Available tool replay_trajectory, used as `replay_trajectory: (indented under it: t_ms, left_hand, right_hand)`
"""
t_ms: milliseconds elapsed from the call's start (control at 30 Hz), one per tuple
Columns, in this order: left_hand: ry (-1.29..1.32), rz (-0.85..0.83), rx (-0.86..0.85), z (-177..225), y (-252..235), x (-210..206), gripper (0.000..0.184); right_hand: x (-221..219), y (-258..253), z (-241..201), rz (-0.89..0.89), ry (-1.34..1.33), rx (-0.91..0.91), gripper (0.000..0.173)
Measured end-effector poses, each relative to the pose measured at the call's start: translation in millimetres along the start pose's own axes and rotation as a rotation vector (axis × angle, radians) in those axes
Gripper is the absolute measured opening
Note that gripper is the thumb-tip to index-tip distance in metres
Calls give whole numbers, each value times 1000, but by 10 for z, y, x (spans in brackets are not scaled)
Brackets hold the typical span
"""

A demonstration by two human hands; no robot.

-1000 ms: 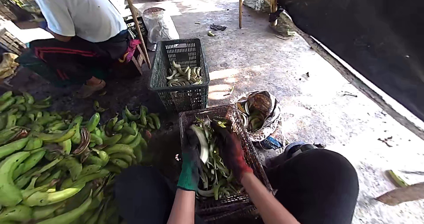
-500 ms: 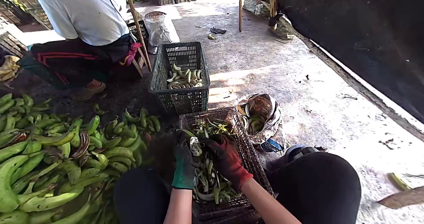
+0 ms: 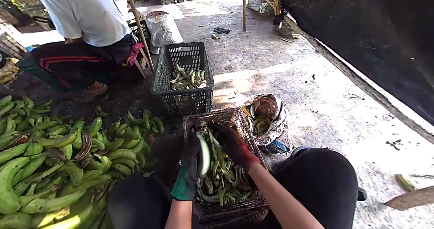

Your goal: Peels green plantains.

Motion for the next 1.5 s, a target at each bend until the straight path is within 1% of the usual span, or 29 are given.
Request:
replay_trajectory:
  t_ms: [67, 100, 133, 167, 200, 233, 300, 367, 400, 500, 567, 633, 700, 767, 833, 867, 900, 1000, 1033, 1100, 1133, 1167, 1200, 1300, 1367, 1400, 1433, 1467, 1500]
  left_hand:
    - [230, 195, 73, 4, -77, 51, 31]
    - [399, 213, 153, 14, -145, 67, 36]
    - [540, 173, 232, 16, -201, 76, 44]
    - [588, 131, 263, 3, -217, 78, 43]
    - [525, 123, 252, -17, -201, 59, 38]
    - [371, 130, 198, -14, -139, 25, 29]
    - [50, 105, 88, 69, 13, -77, 27]
    - [1, 90, 74, 102, 66, -127, 23]
    - [-3, 74, 89, 113, 74, -112, 24]
    - [62, 37, 117, 92, 33, -22, 23]
    - [118, -54, 123, 72, 22, 18, 23]
    - [143, -64, 128, 67, 2, 23, 25]
    - [279, -34, 124, 61, -130, 26, 29]
    - [473, -16, 184, 15, -210, 92, 35]
    - [549, -94, 259, 26, -266, 91, 43]
    - [536, -143, 295, 36, -240, 69, 45]
    - [501, -143, 312, 31, -201, 25, 44]
    - [400, -69, 298, -27, -70, -36, 34]
    - [412, -86, 296, -16, -38, -23, 36]
    - [447, -121, 287, 86, 3, -3, 39]
    - [467, -123, 282, 166, 0, -8, 41]
    - [445, -123, 229, 290, -10, -14, 39]
    - [365, -88, 116, 488, -52, -51, 35]
    - [31, 162, -450, 1173, -532, -315, 21]
    - [-121, 229, -892, 1461, -1223, -413, 34]
    - [-245, 258, -1021, 1543, -1543, -353, 46]
    - [-366, 289, -1049, 1609, -1716, -245, 54]
    - [-424, 305, -1034, 1690, -1732, -112, 56]
    - [-448, 282, -972, 1772, -1579, 60, 53]
  right_hand:
    - [-240, 355, -42, 113, 36, 121, 45]
    - [-369, 534, -50, 200, 63, 215, 41]
    - [-480, 659, -40, 320, 113, 327, 36]
    - [-543, 712, -20, 416, 158, 403, 33]
    - [-543, 705, -21, 446, 183, 408, 32]
    - [-491, 648, -51, 402, 190, 339, 35]
    - [-287, 383, -91, 159, 158, 85, 42]
    - [-166, 131, 16, -65, -16, -74, 44]
    - [-160, 71, 76, -92, -101, -83, 43]
    - [-162, 54, 120, 9, -158, -43, 42]
    - [-118, 74, 212, 70, -190, -102, 43]
    - [-55, 94, 394, 171, -266, -124, 41]
    - [28, 156, 356, 206, -266, -8, 40]
    - [-118, 411, 202, 200, -148, 198, 35]
    - [-297, 598, 47, 230, -5, 419, 33]
    - [-363, 626, 1, 254, 51, 464, 34]
    - [-397, 585, -15, 275, 60, 432, 33]
    - [-359, 190, 110, 292, -112, 77, 35]
    - [-343, 79, 203, 287, -300, -38, 38]
    - [-291, 12, 295, 312, -813, -182, 38]
    - [-251, 66, 313, 309, -948, -231, 39]
    - [-210, 159, 340, 294, -981, -275, 41]
    - [-176, 260, 369, 267, -954, -309, 44]
    - [-237, 448, 504, 282, -904, -338, 44]
    - [-316, 538, 513, 272, -910, -395, 40]
    - [-314, 566, 462, 240, -901, -423, 38]
    - [-269, 570, 386, 190, -875, -435, 38]
    - [-237, 549, 318, 149, -831, -406, 38]
    - [-228, 534, 272, 109, -763, -358, 37]
Point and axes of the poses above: each hand's wrist, its own y-axis away from the middle knuckle, its own x-axis out of the back of the hand, z = x × y, the point moved 2 cm from there along -y, towards the middle knuckle, and after that the axes turned 2 degrees about z, right-handed, at the moved point
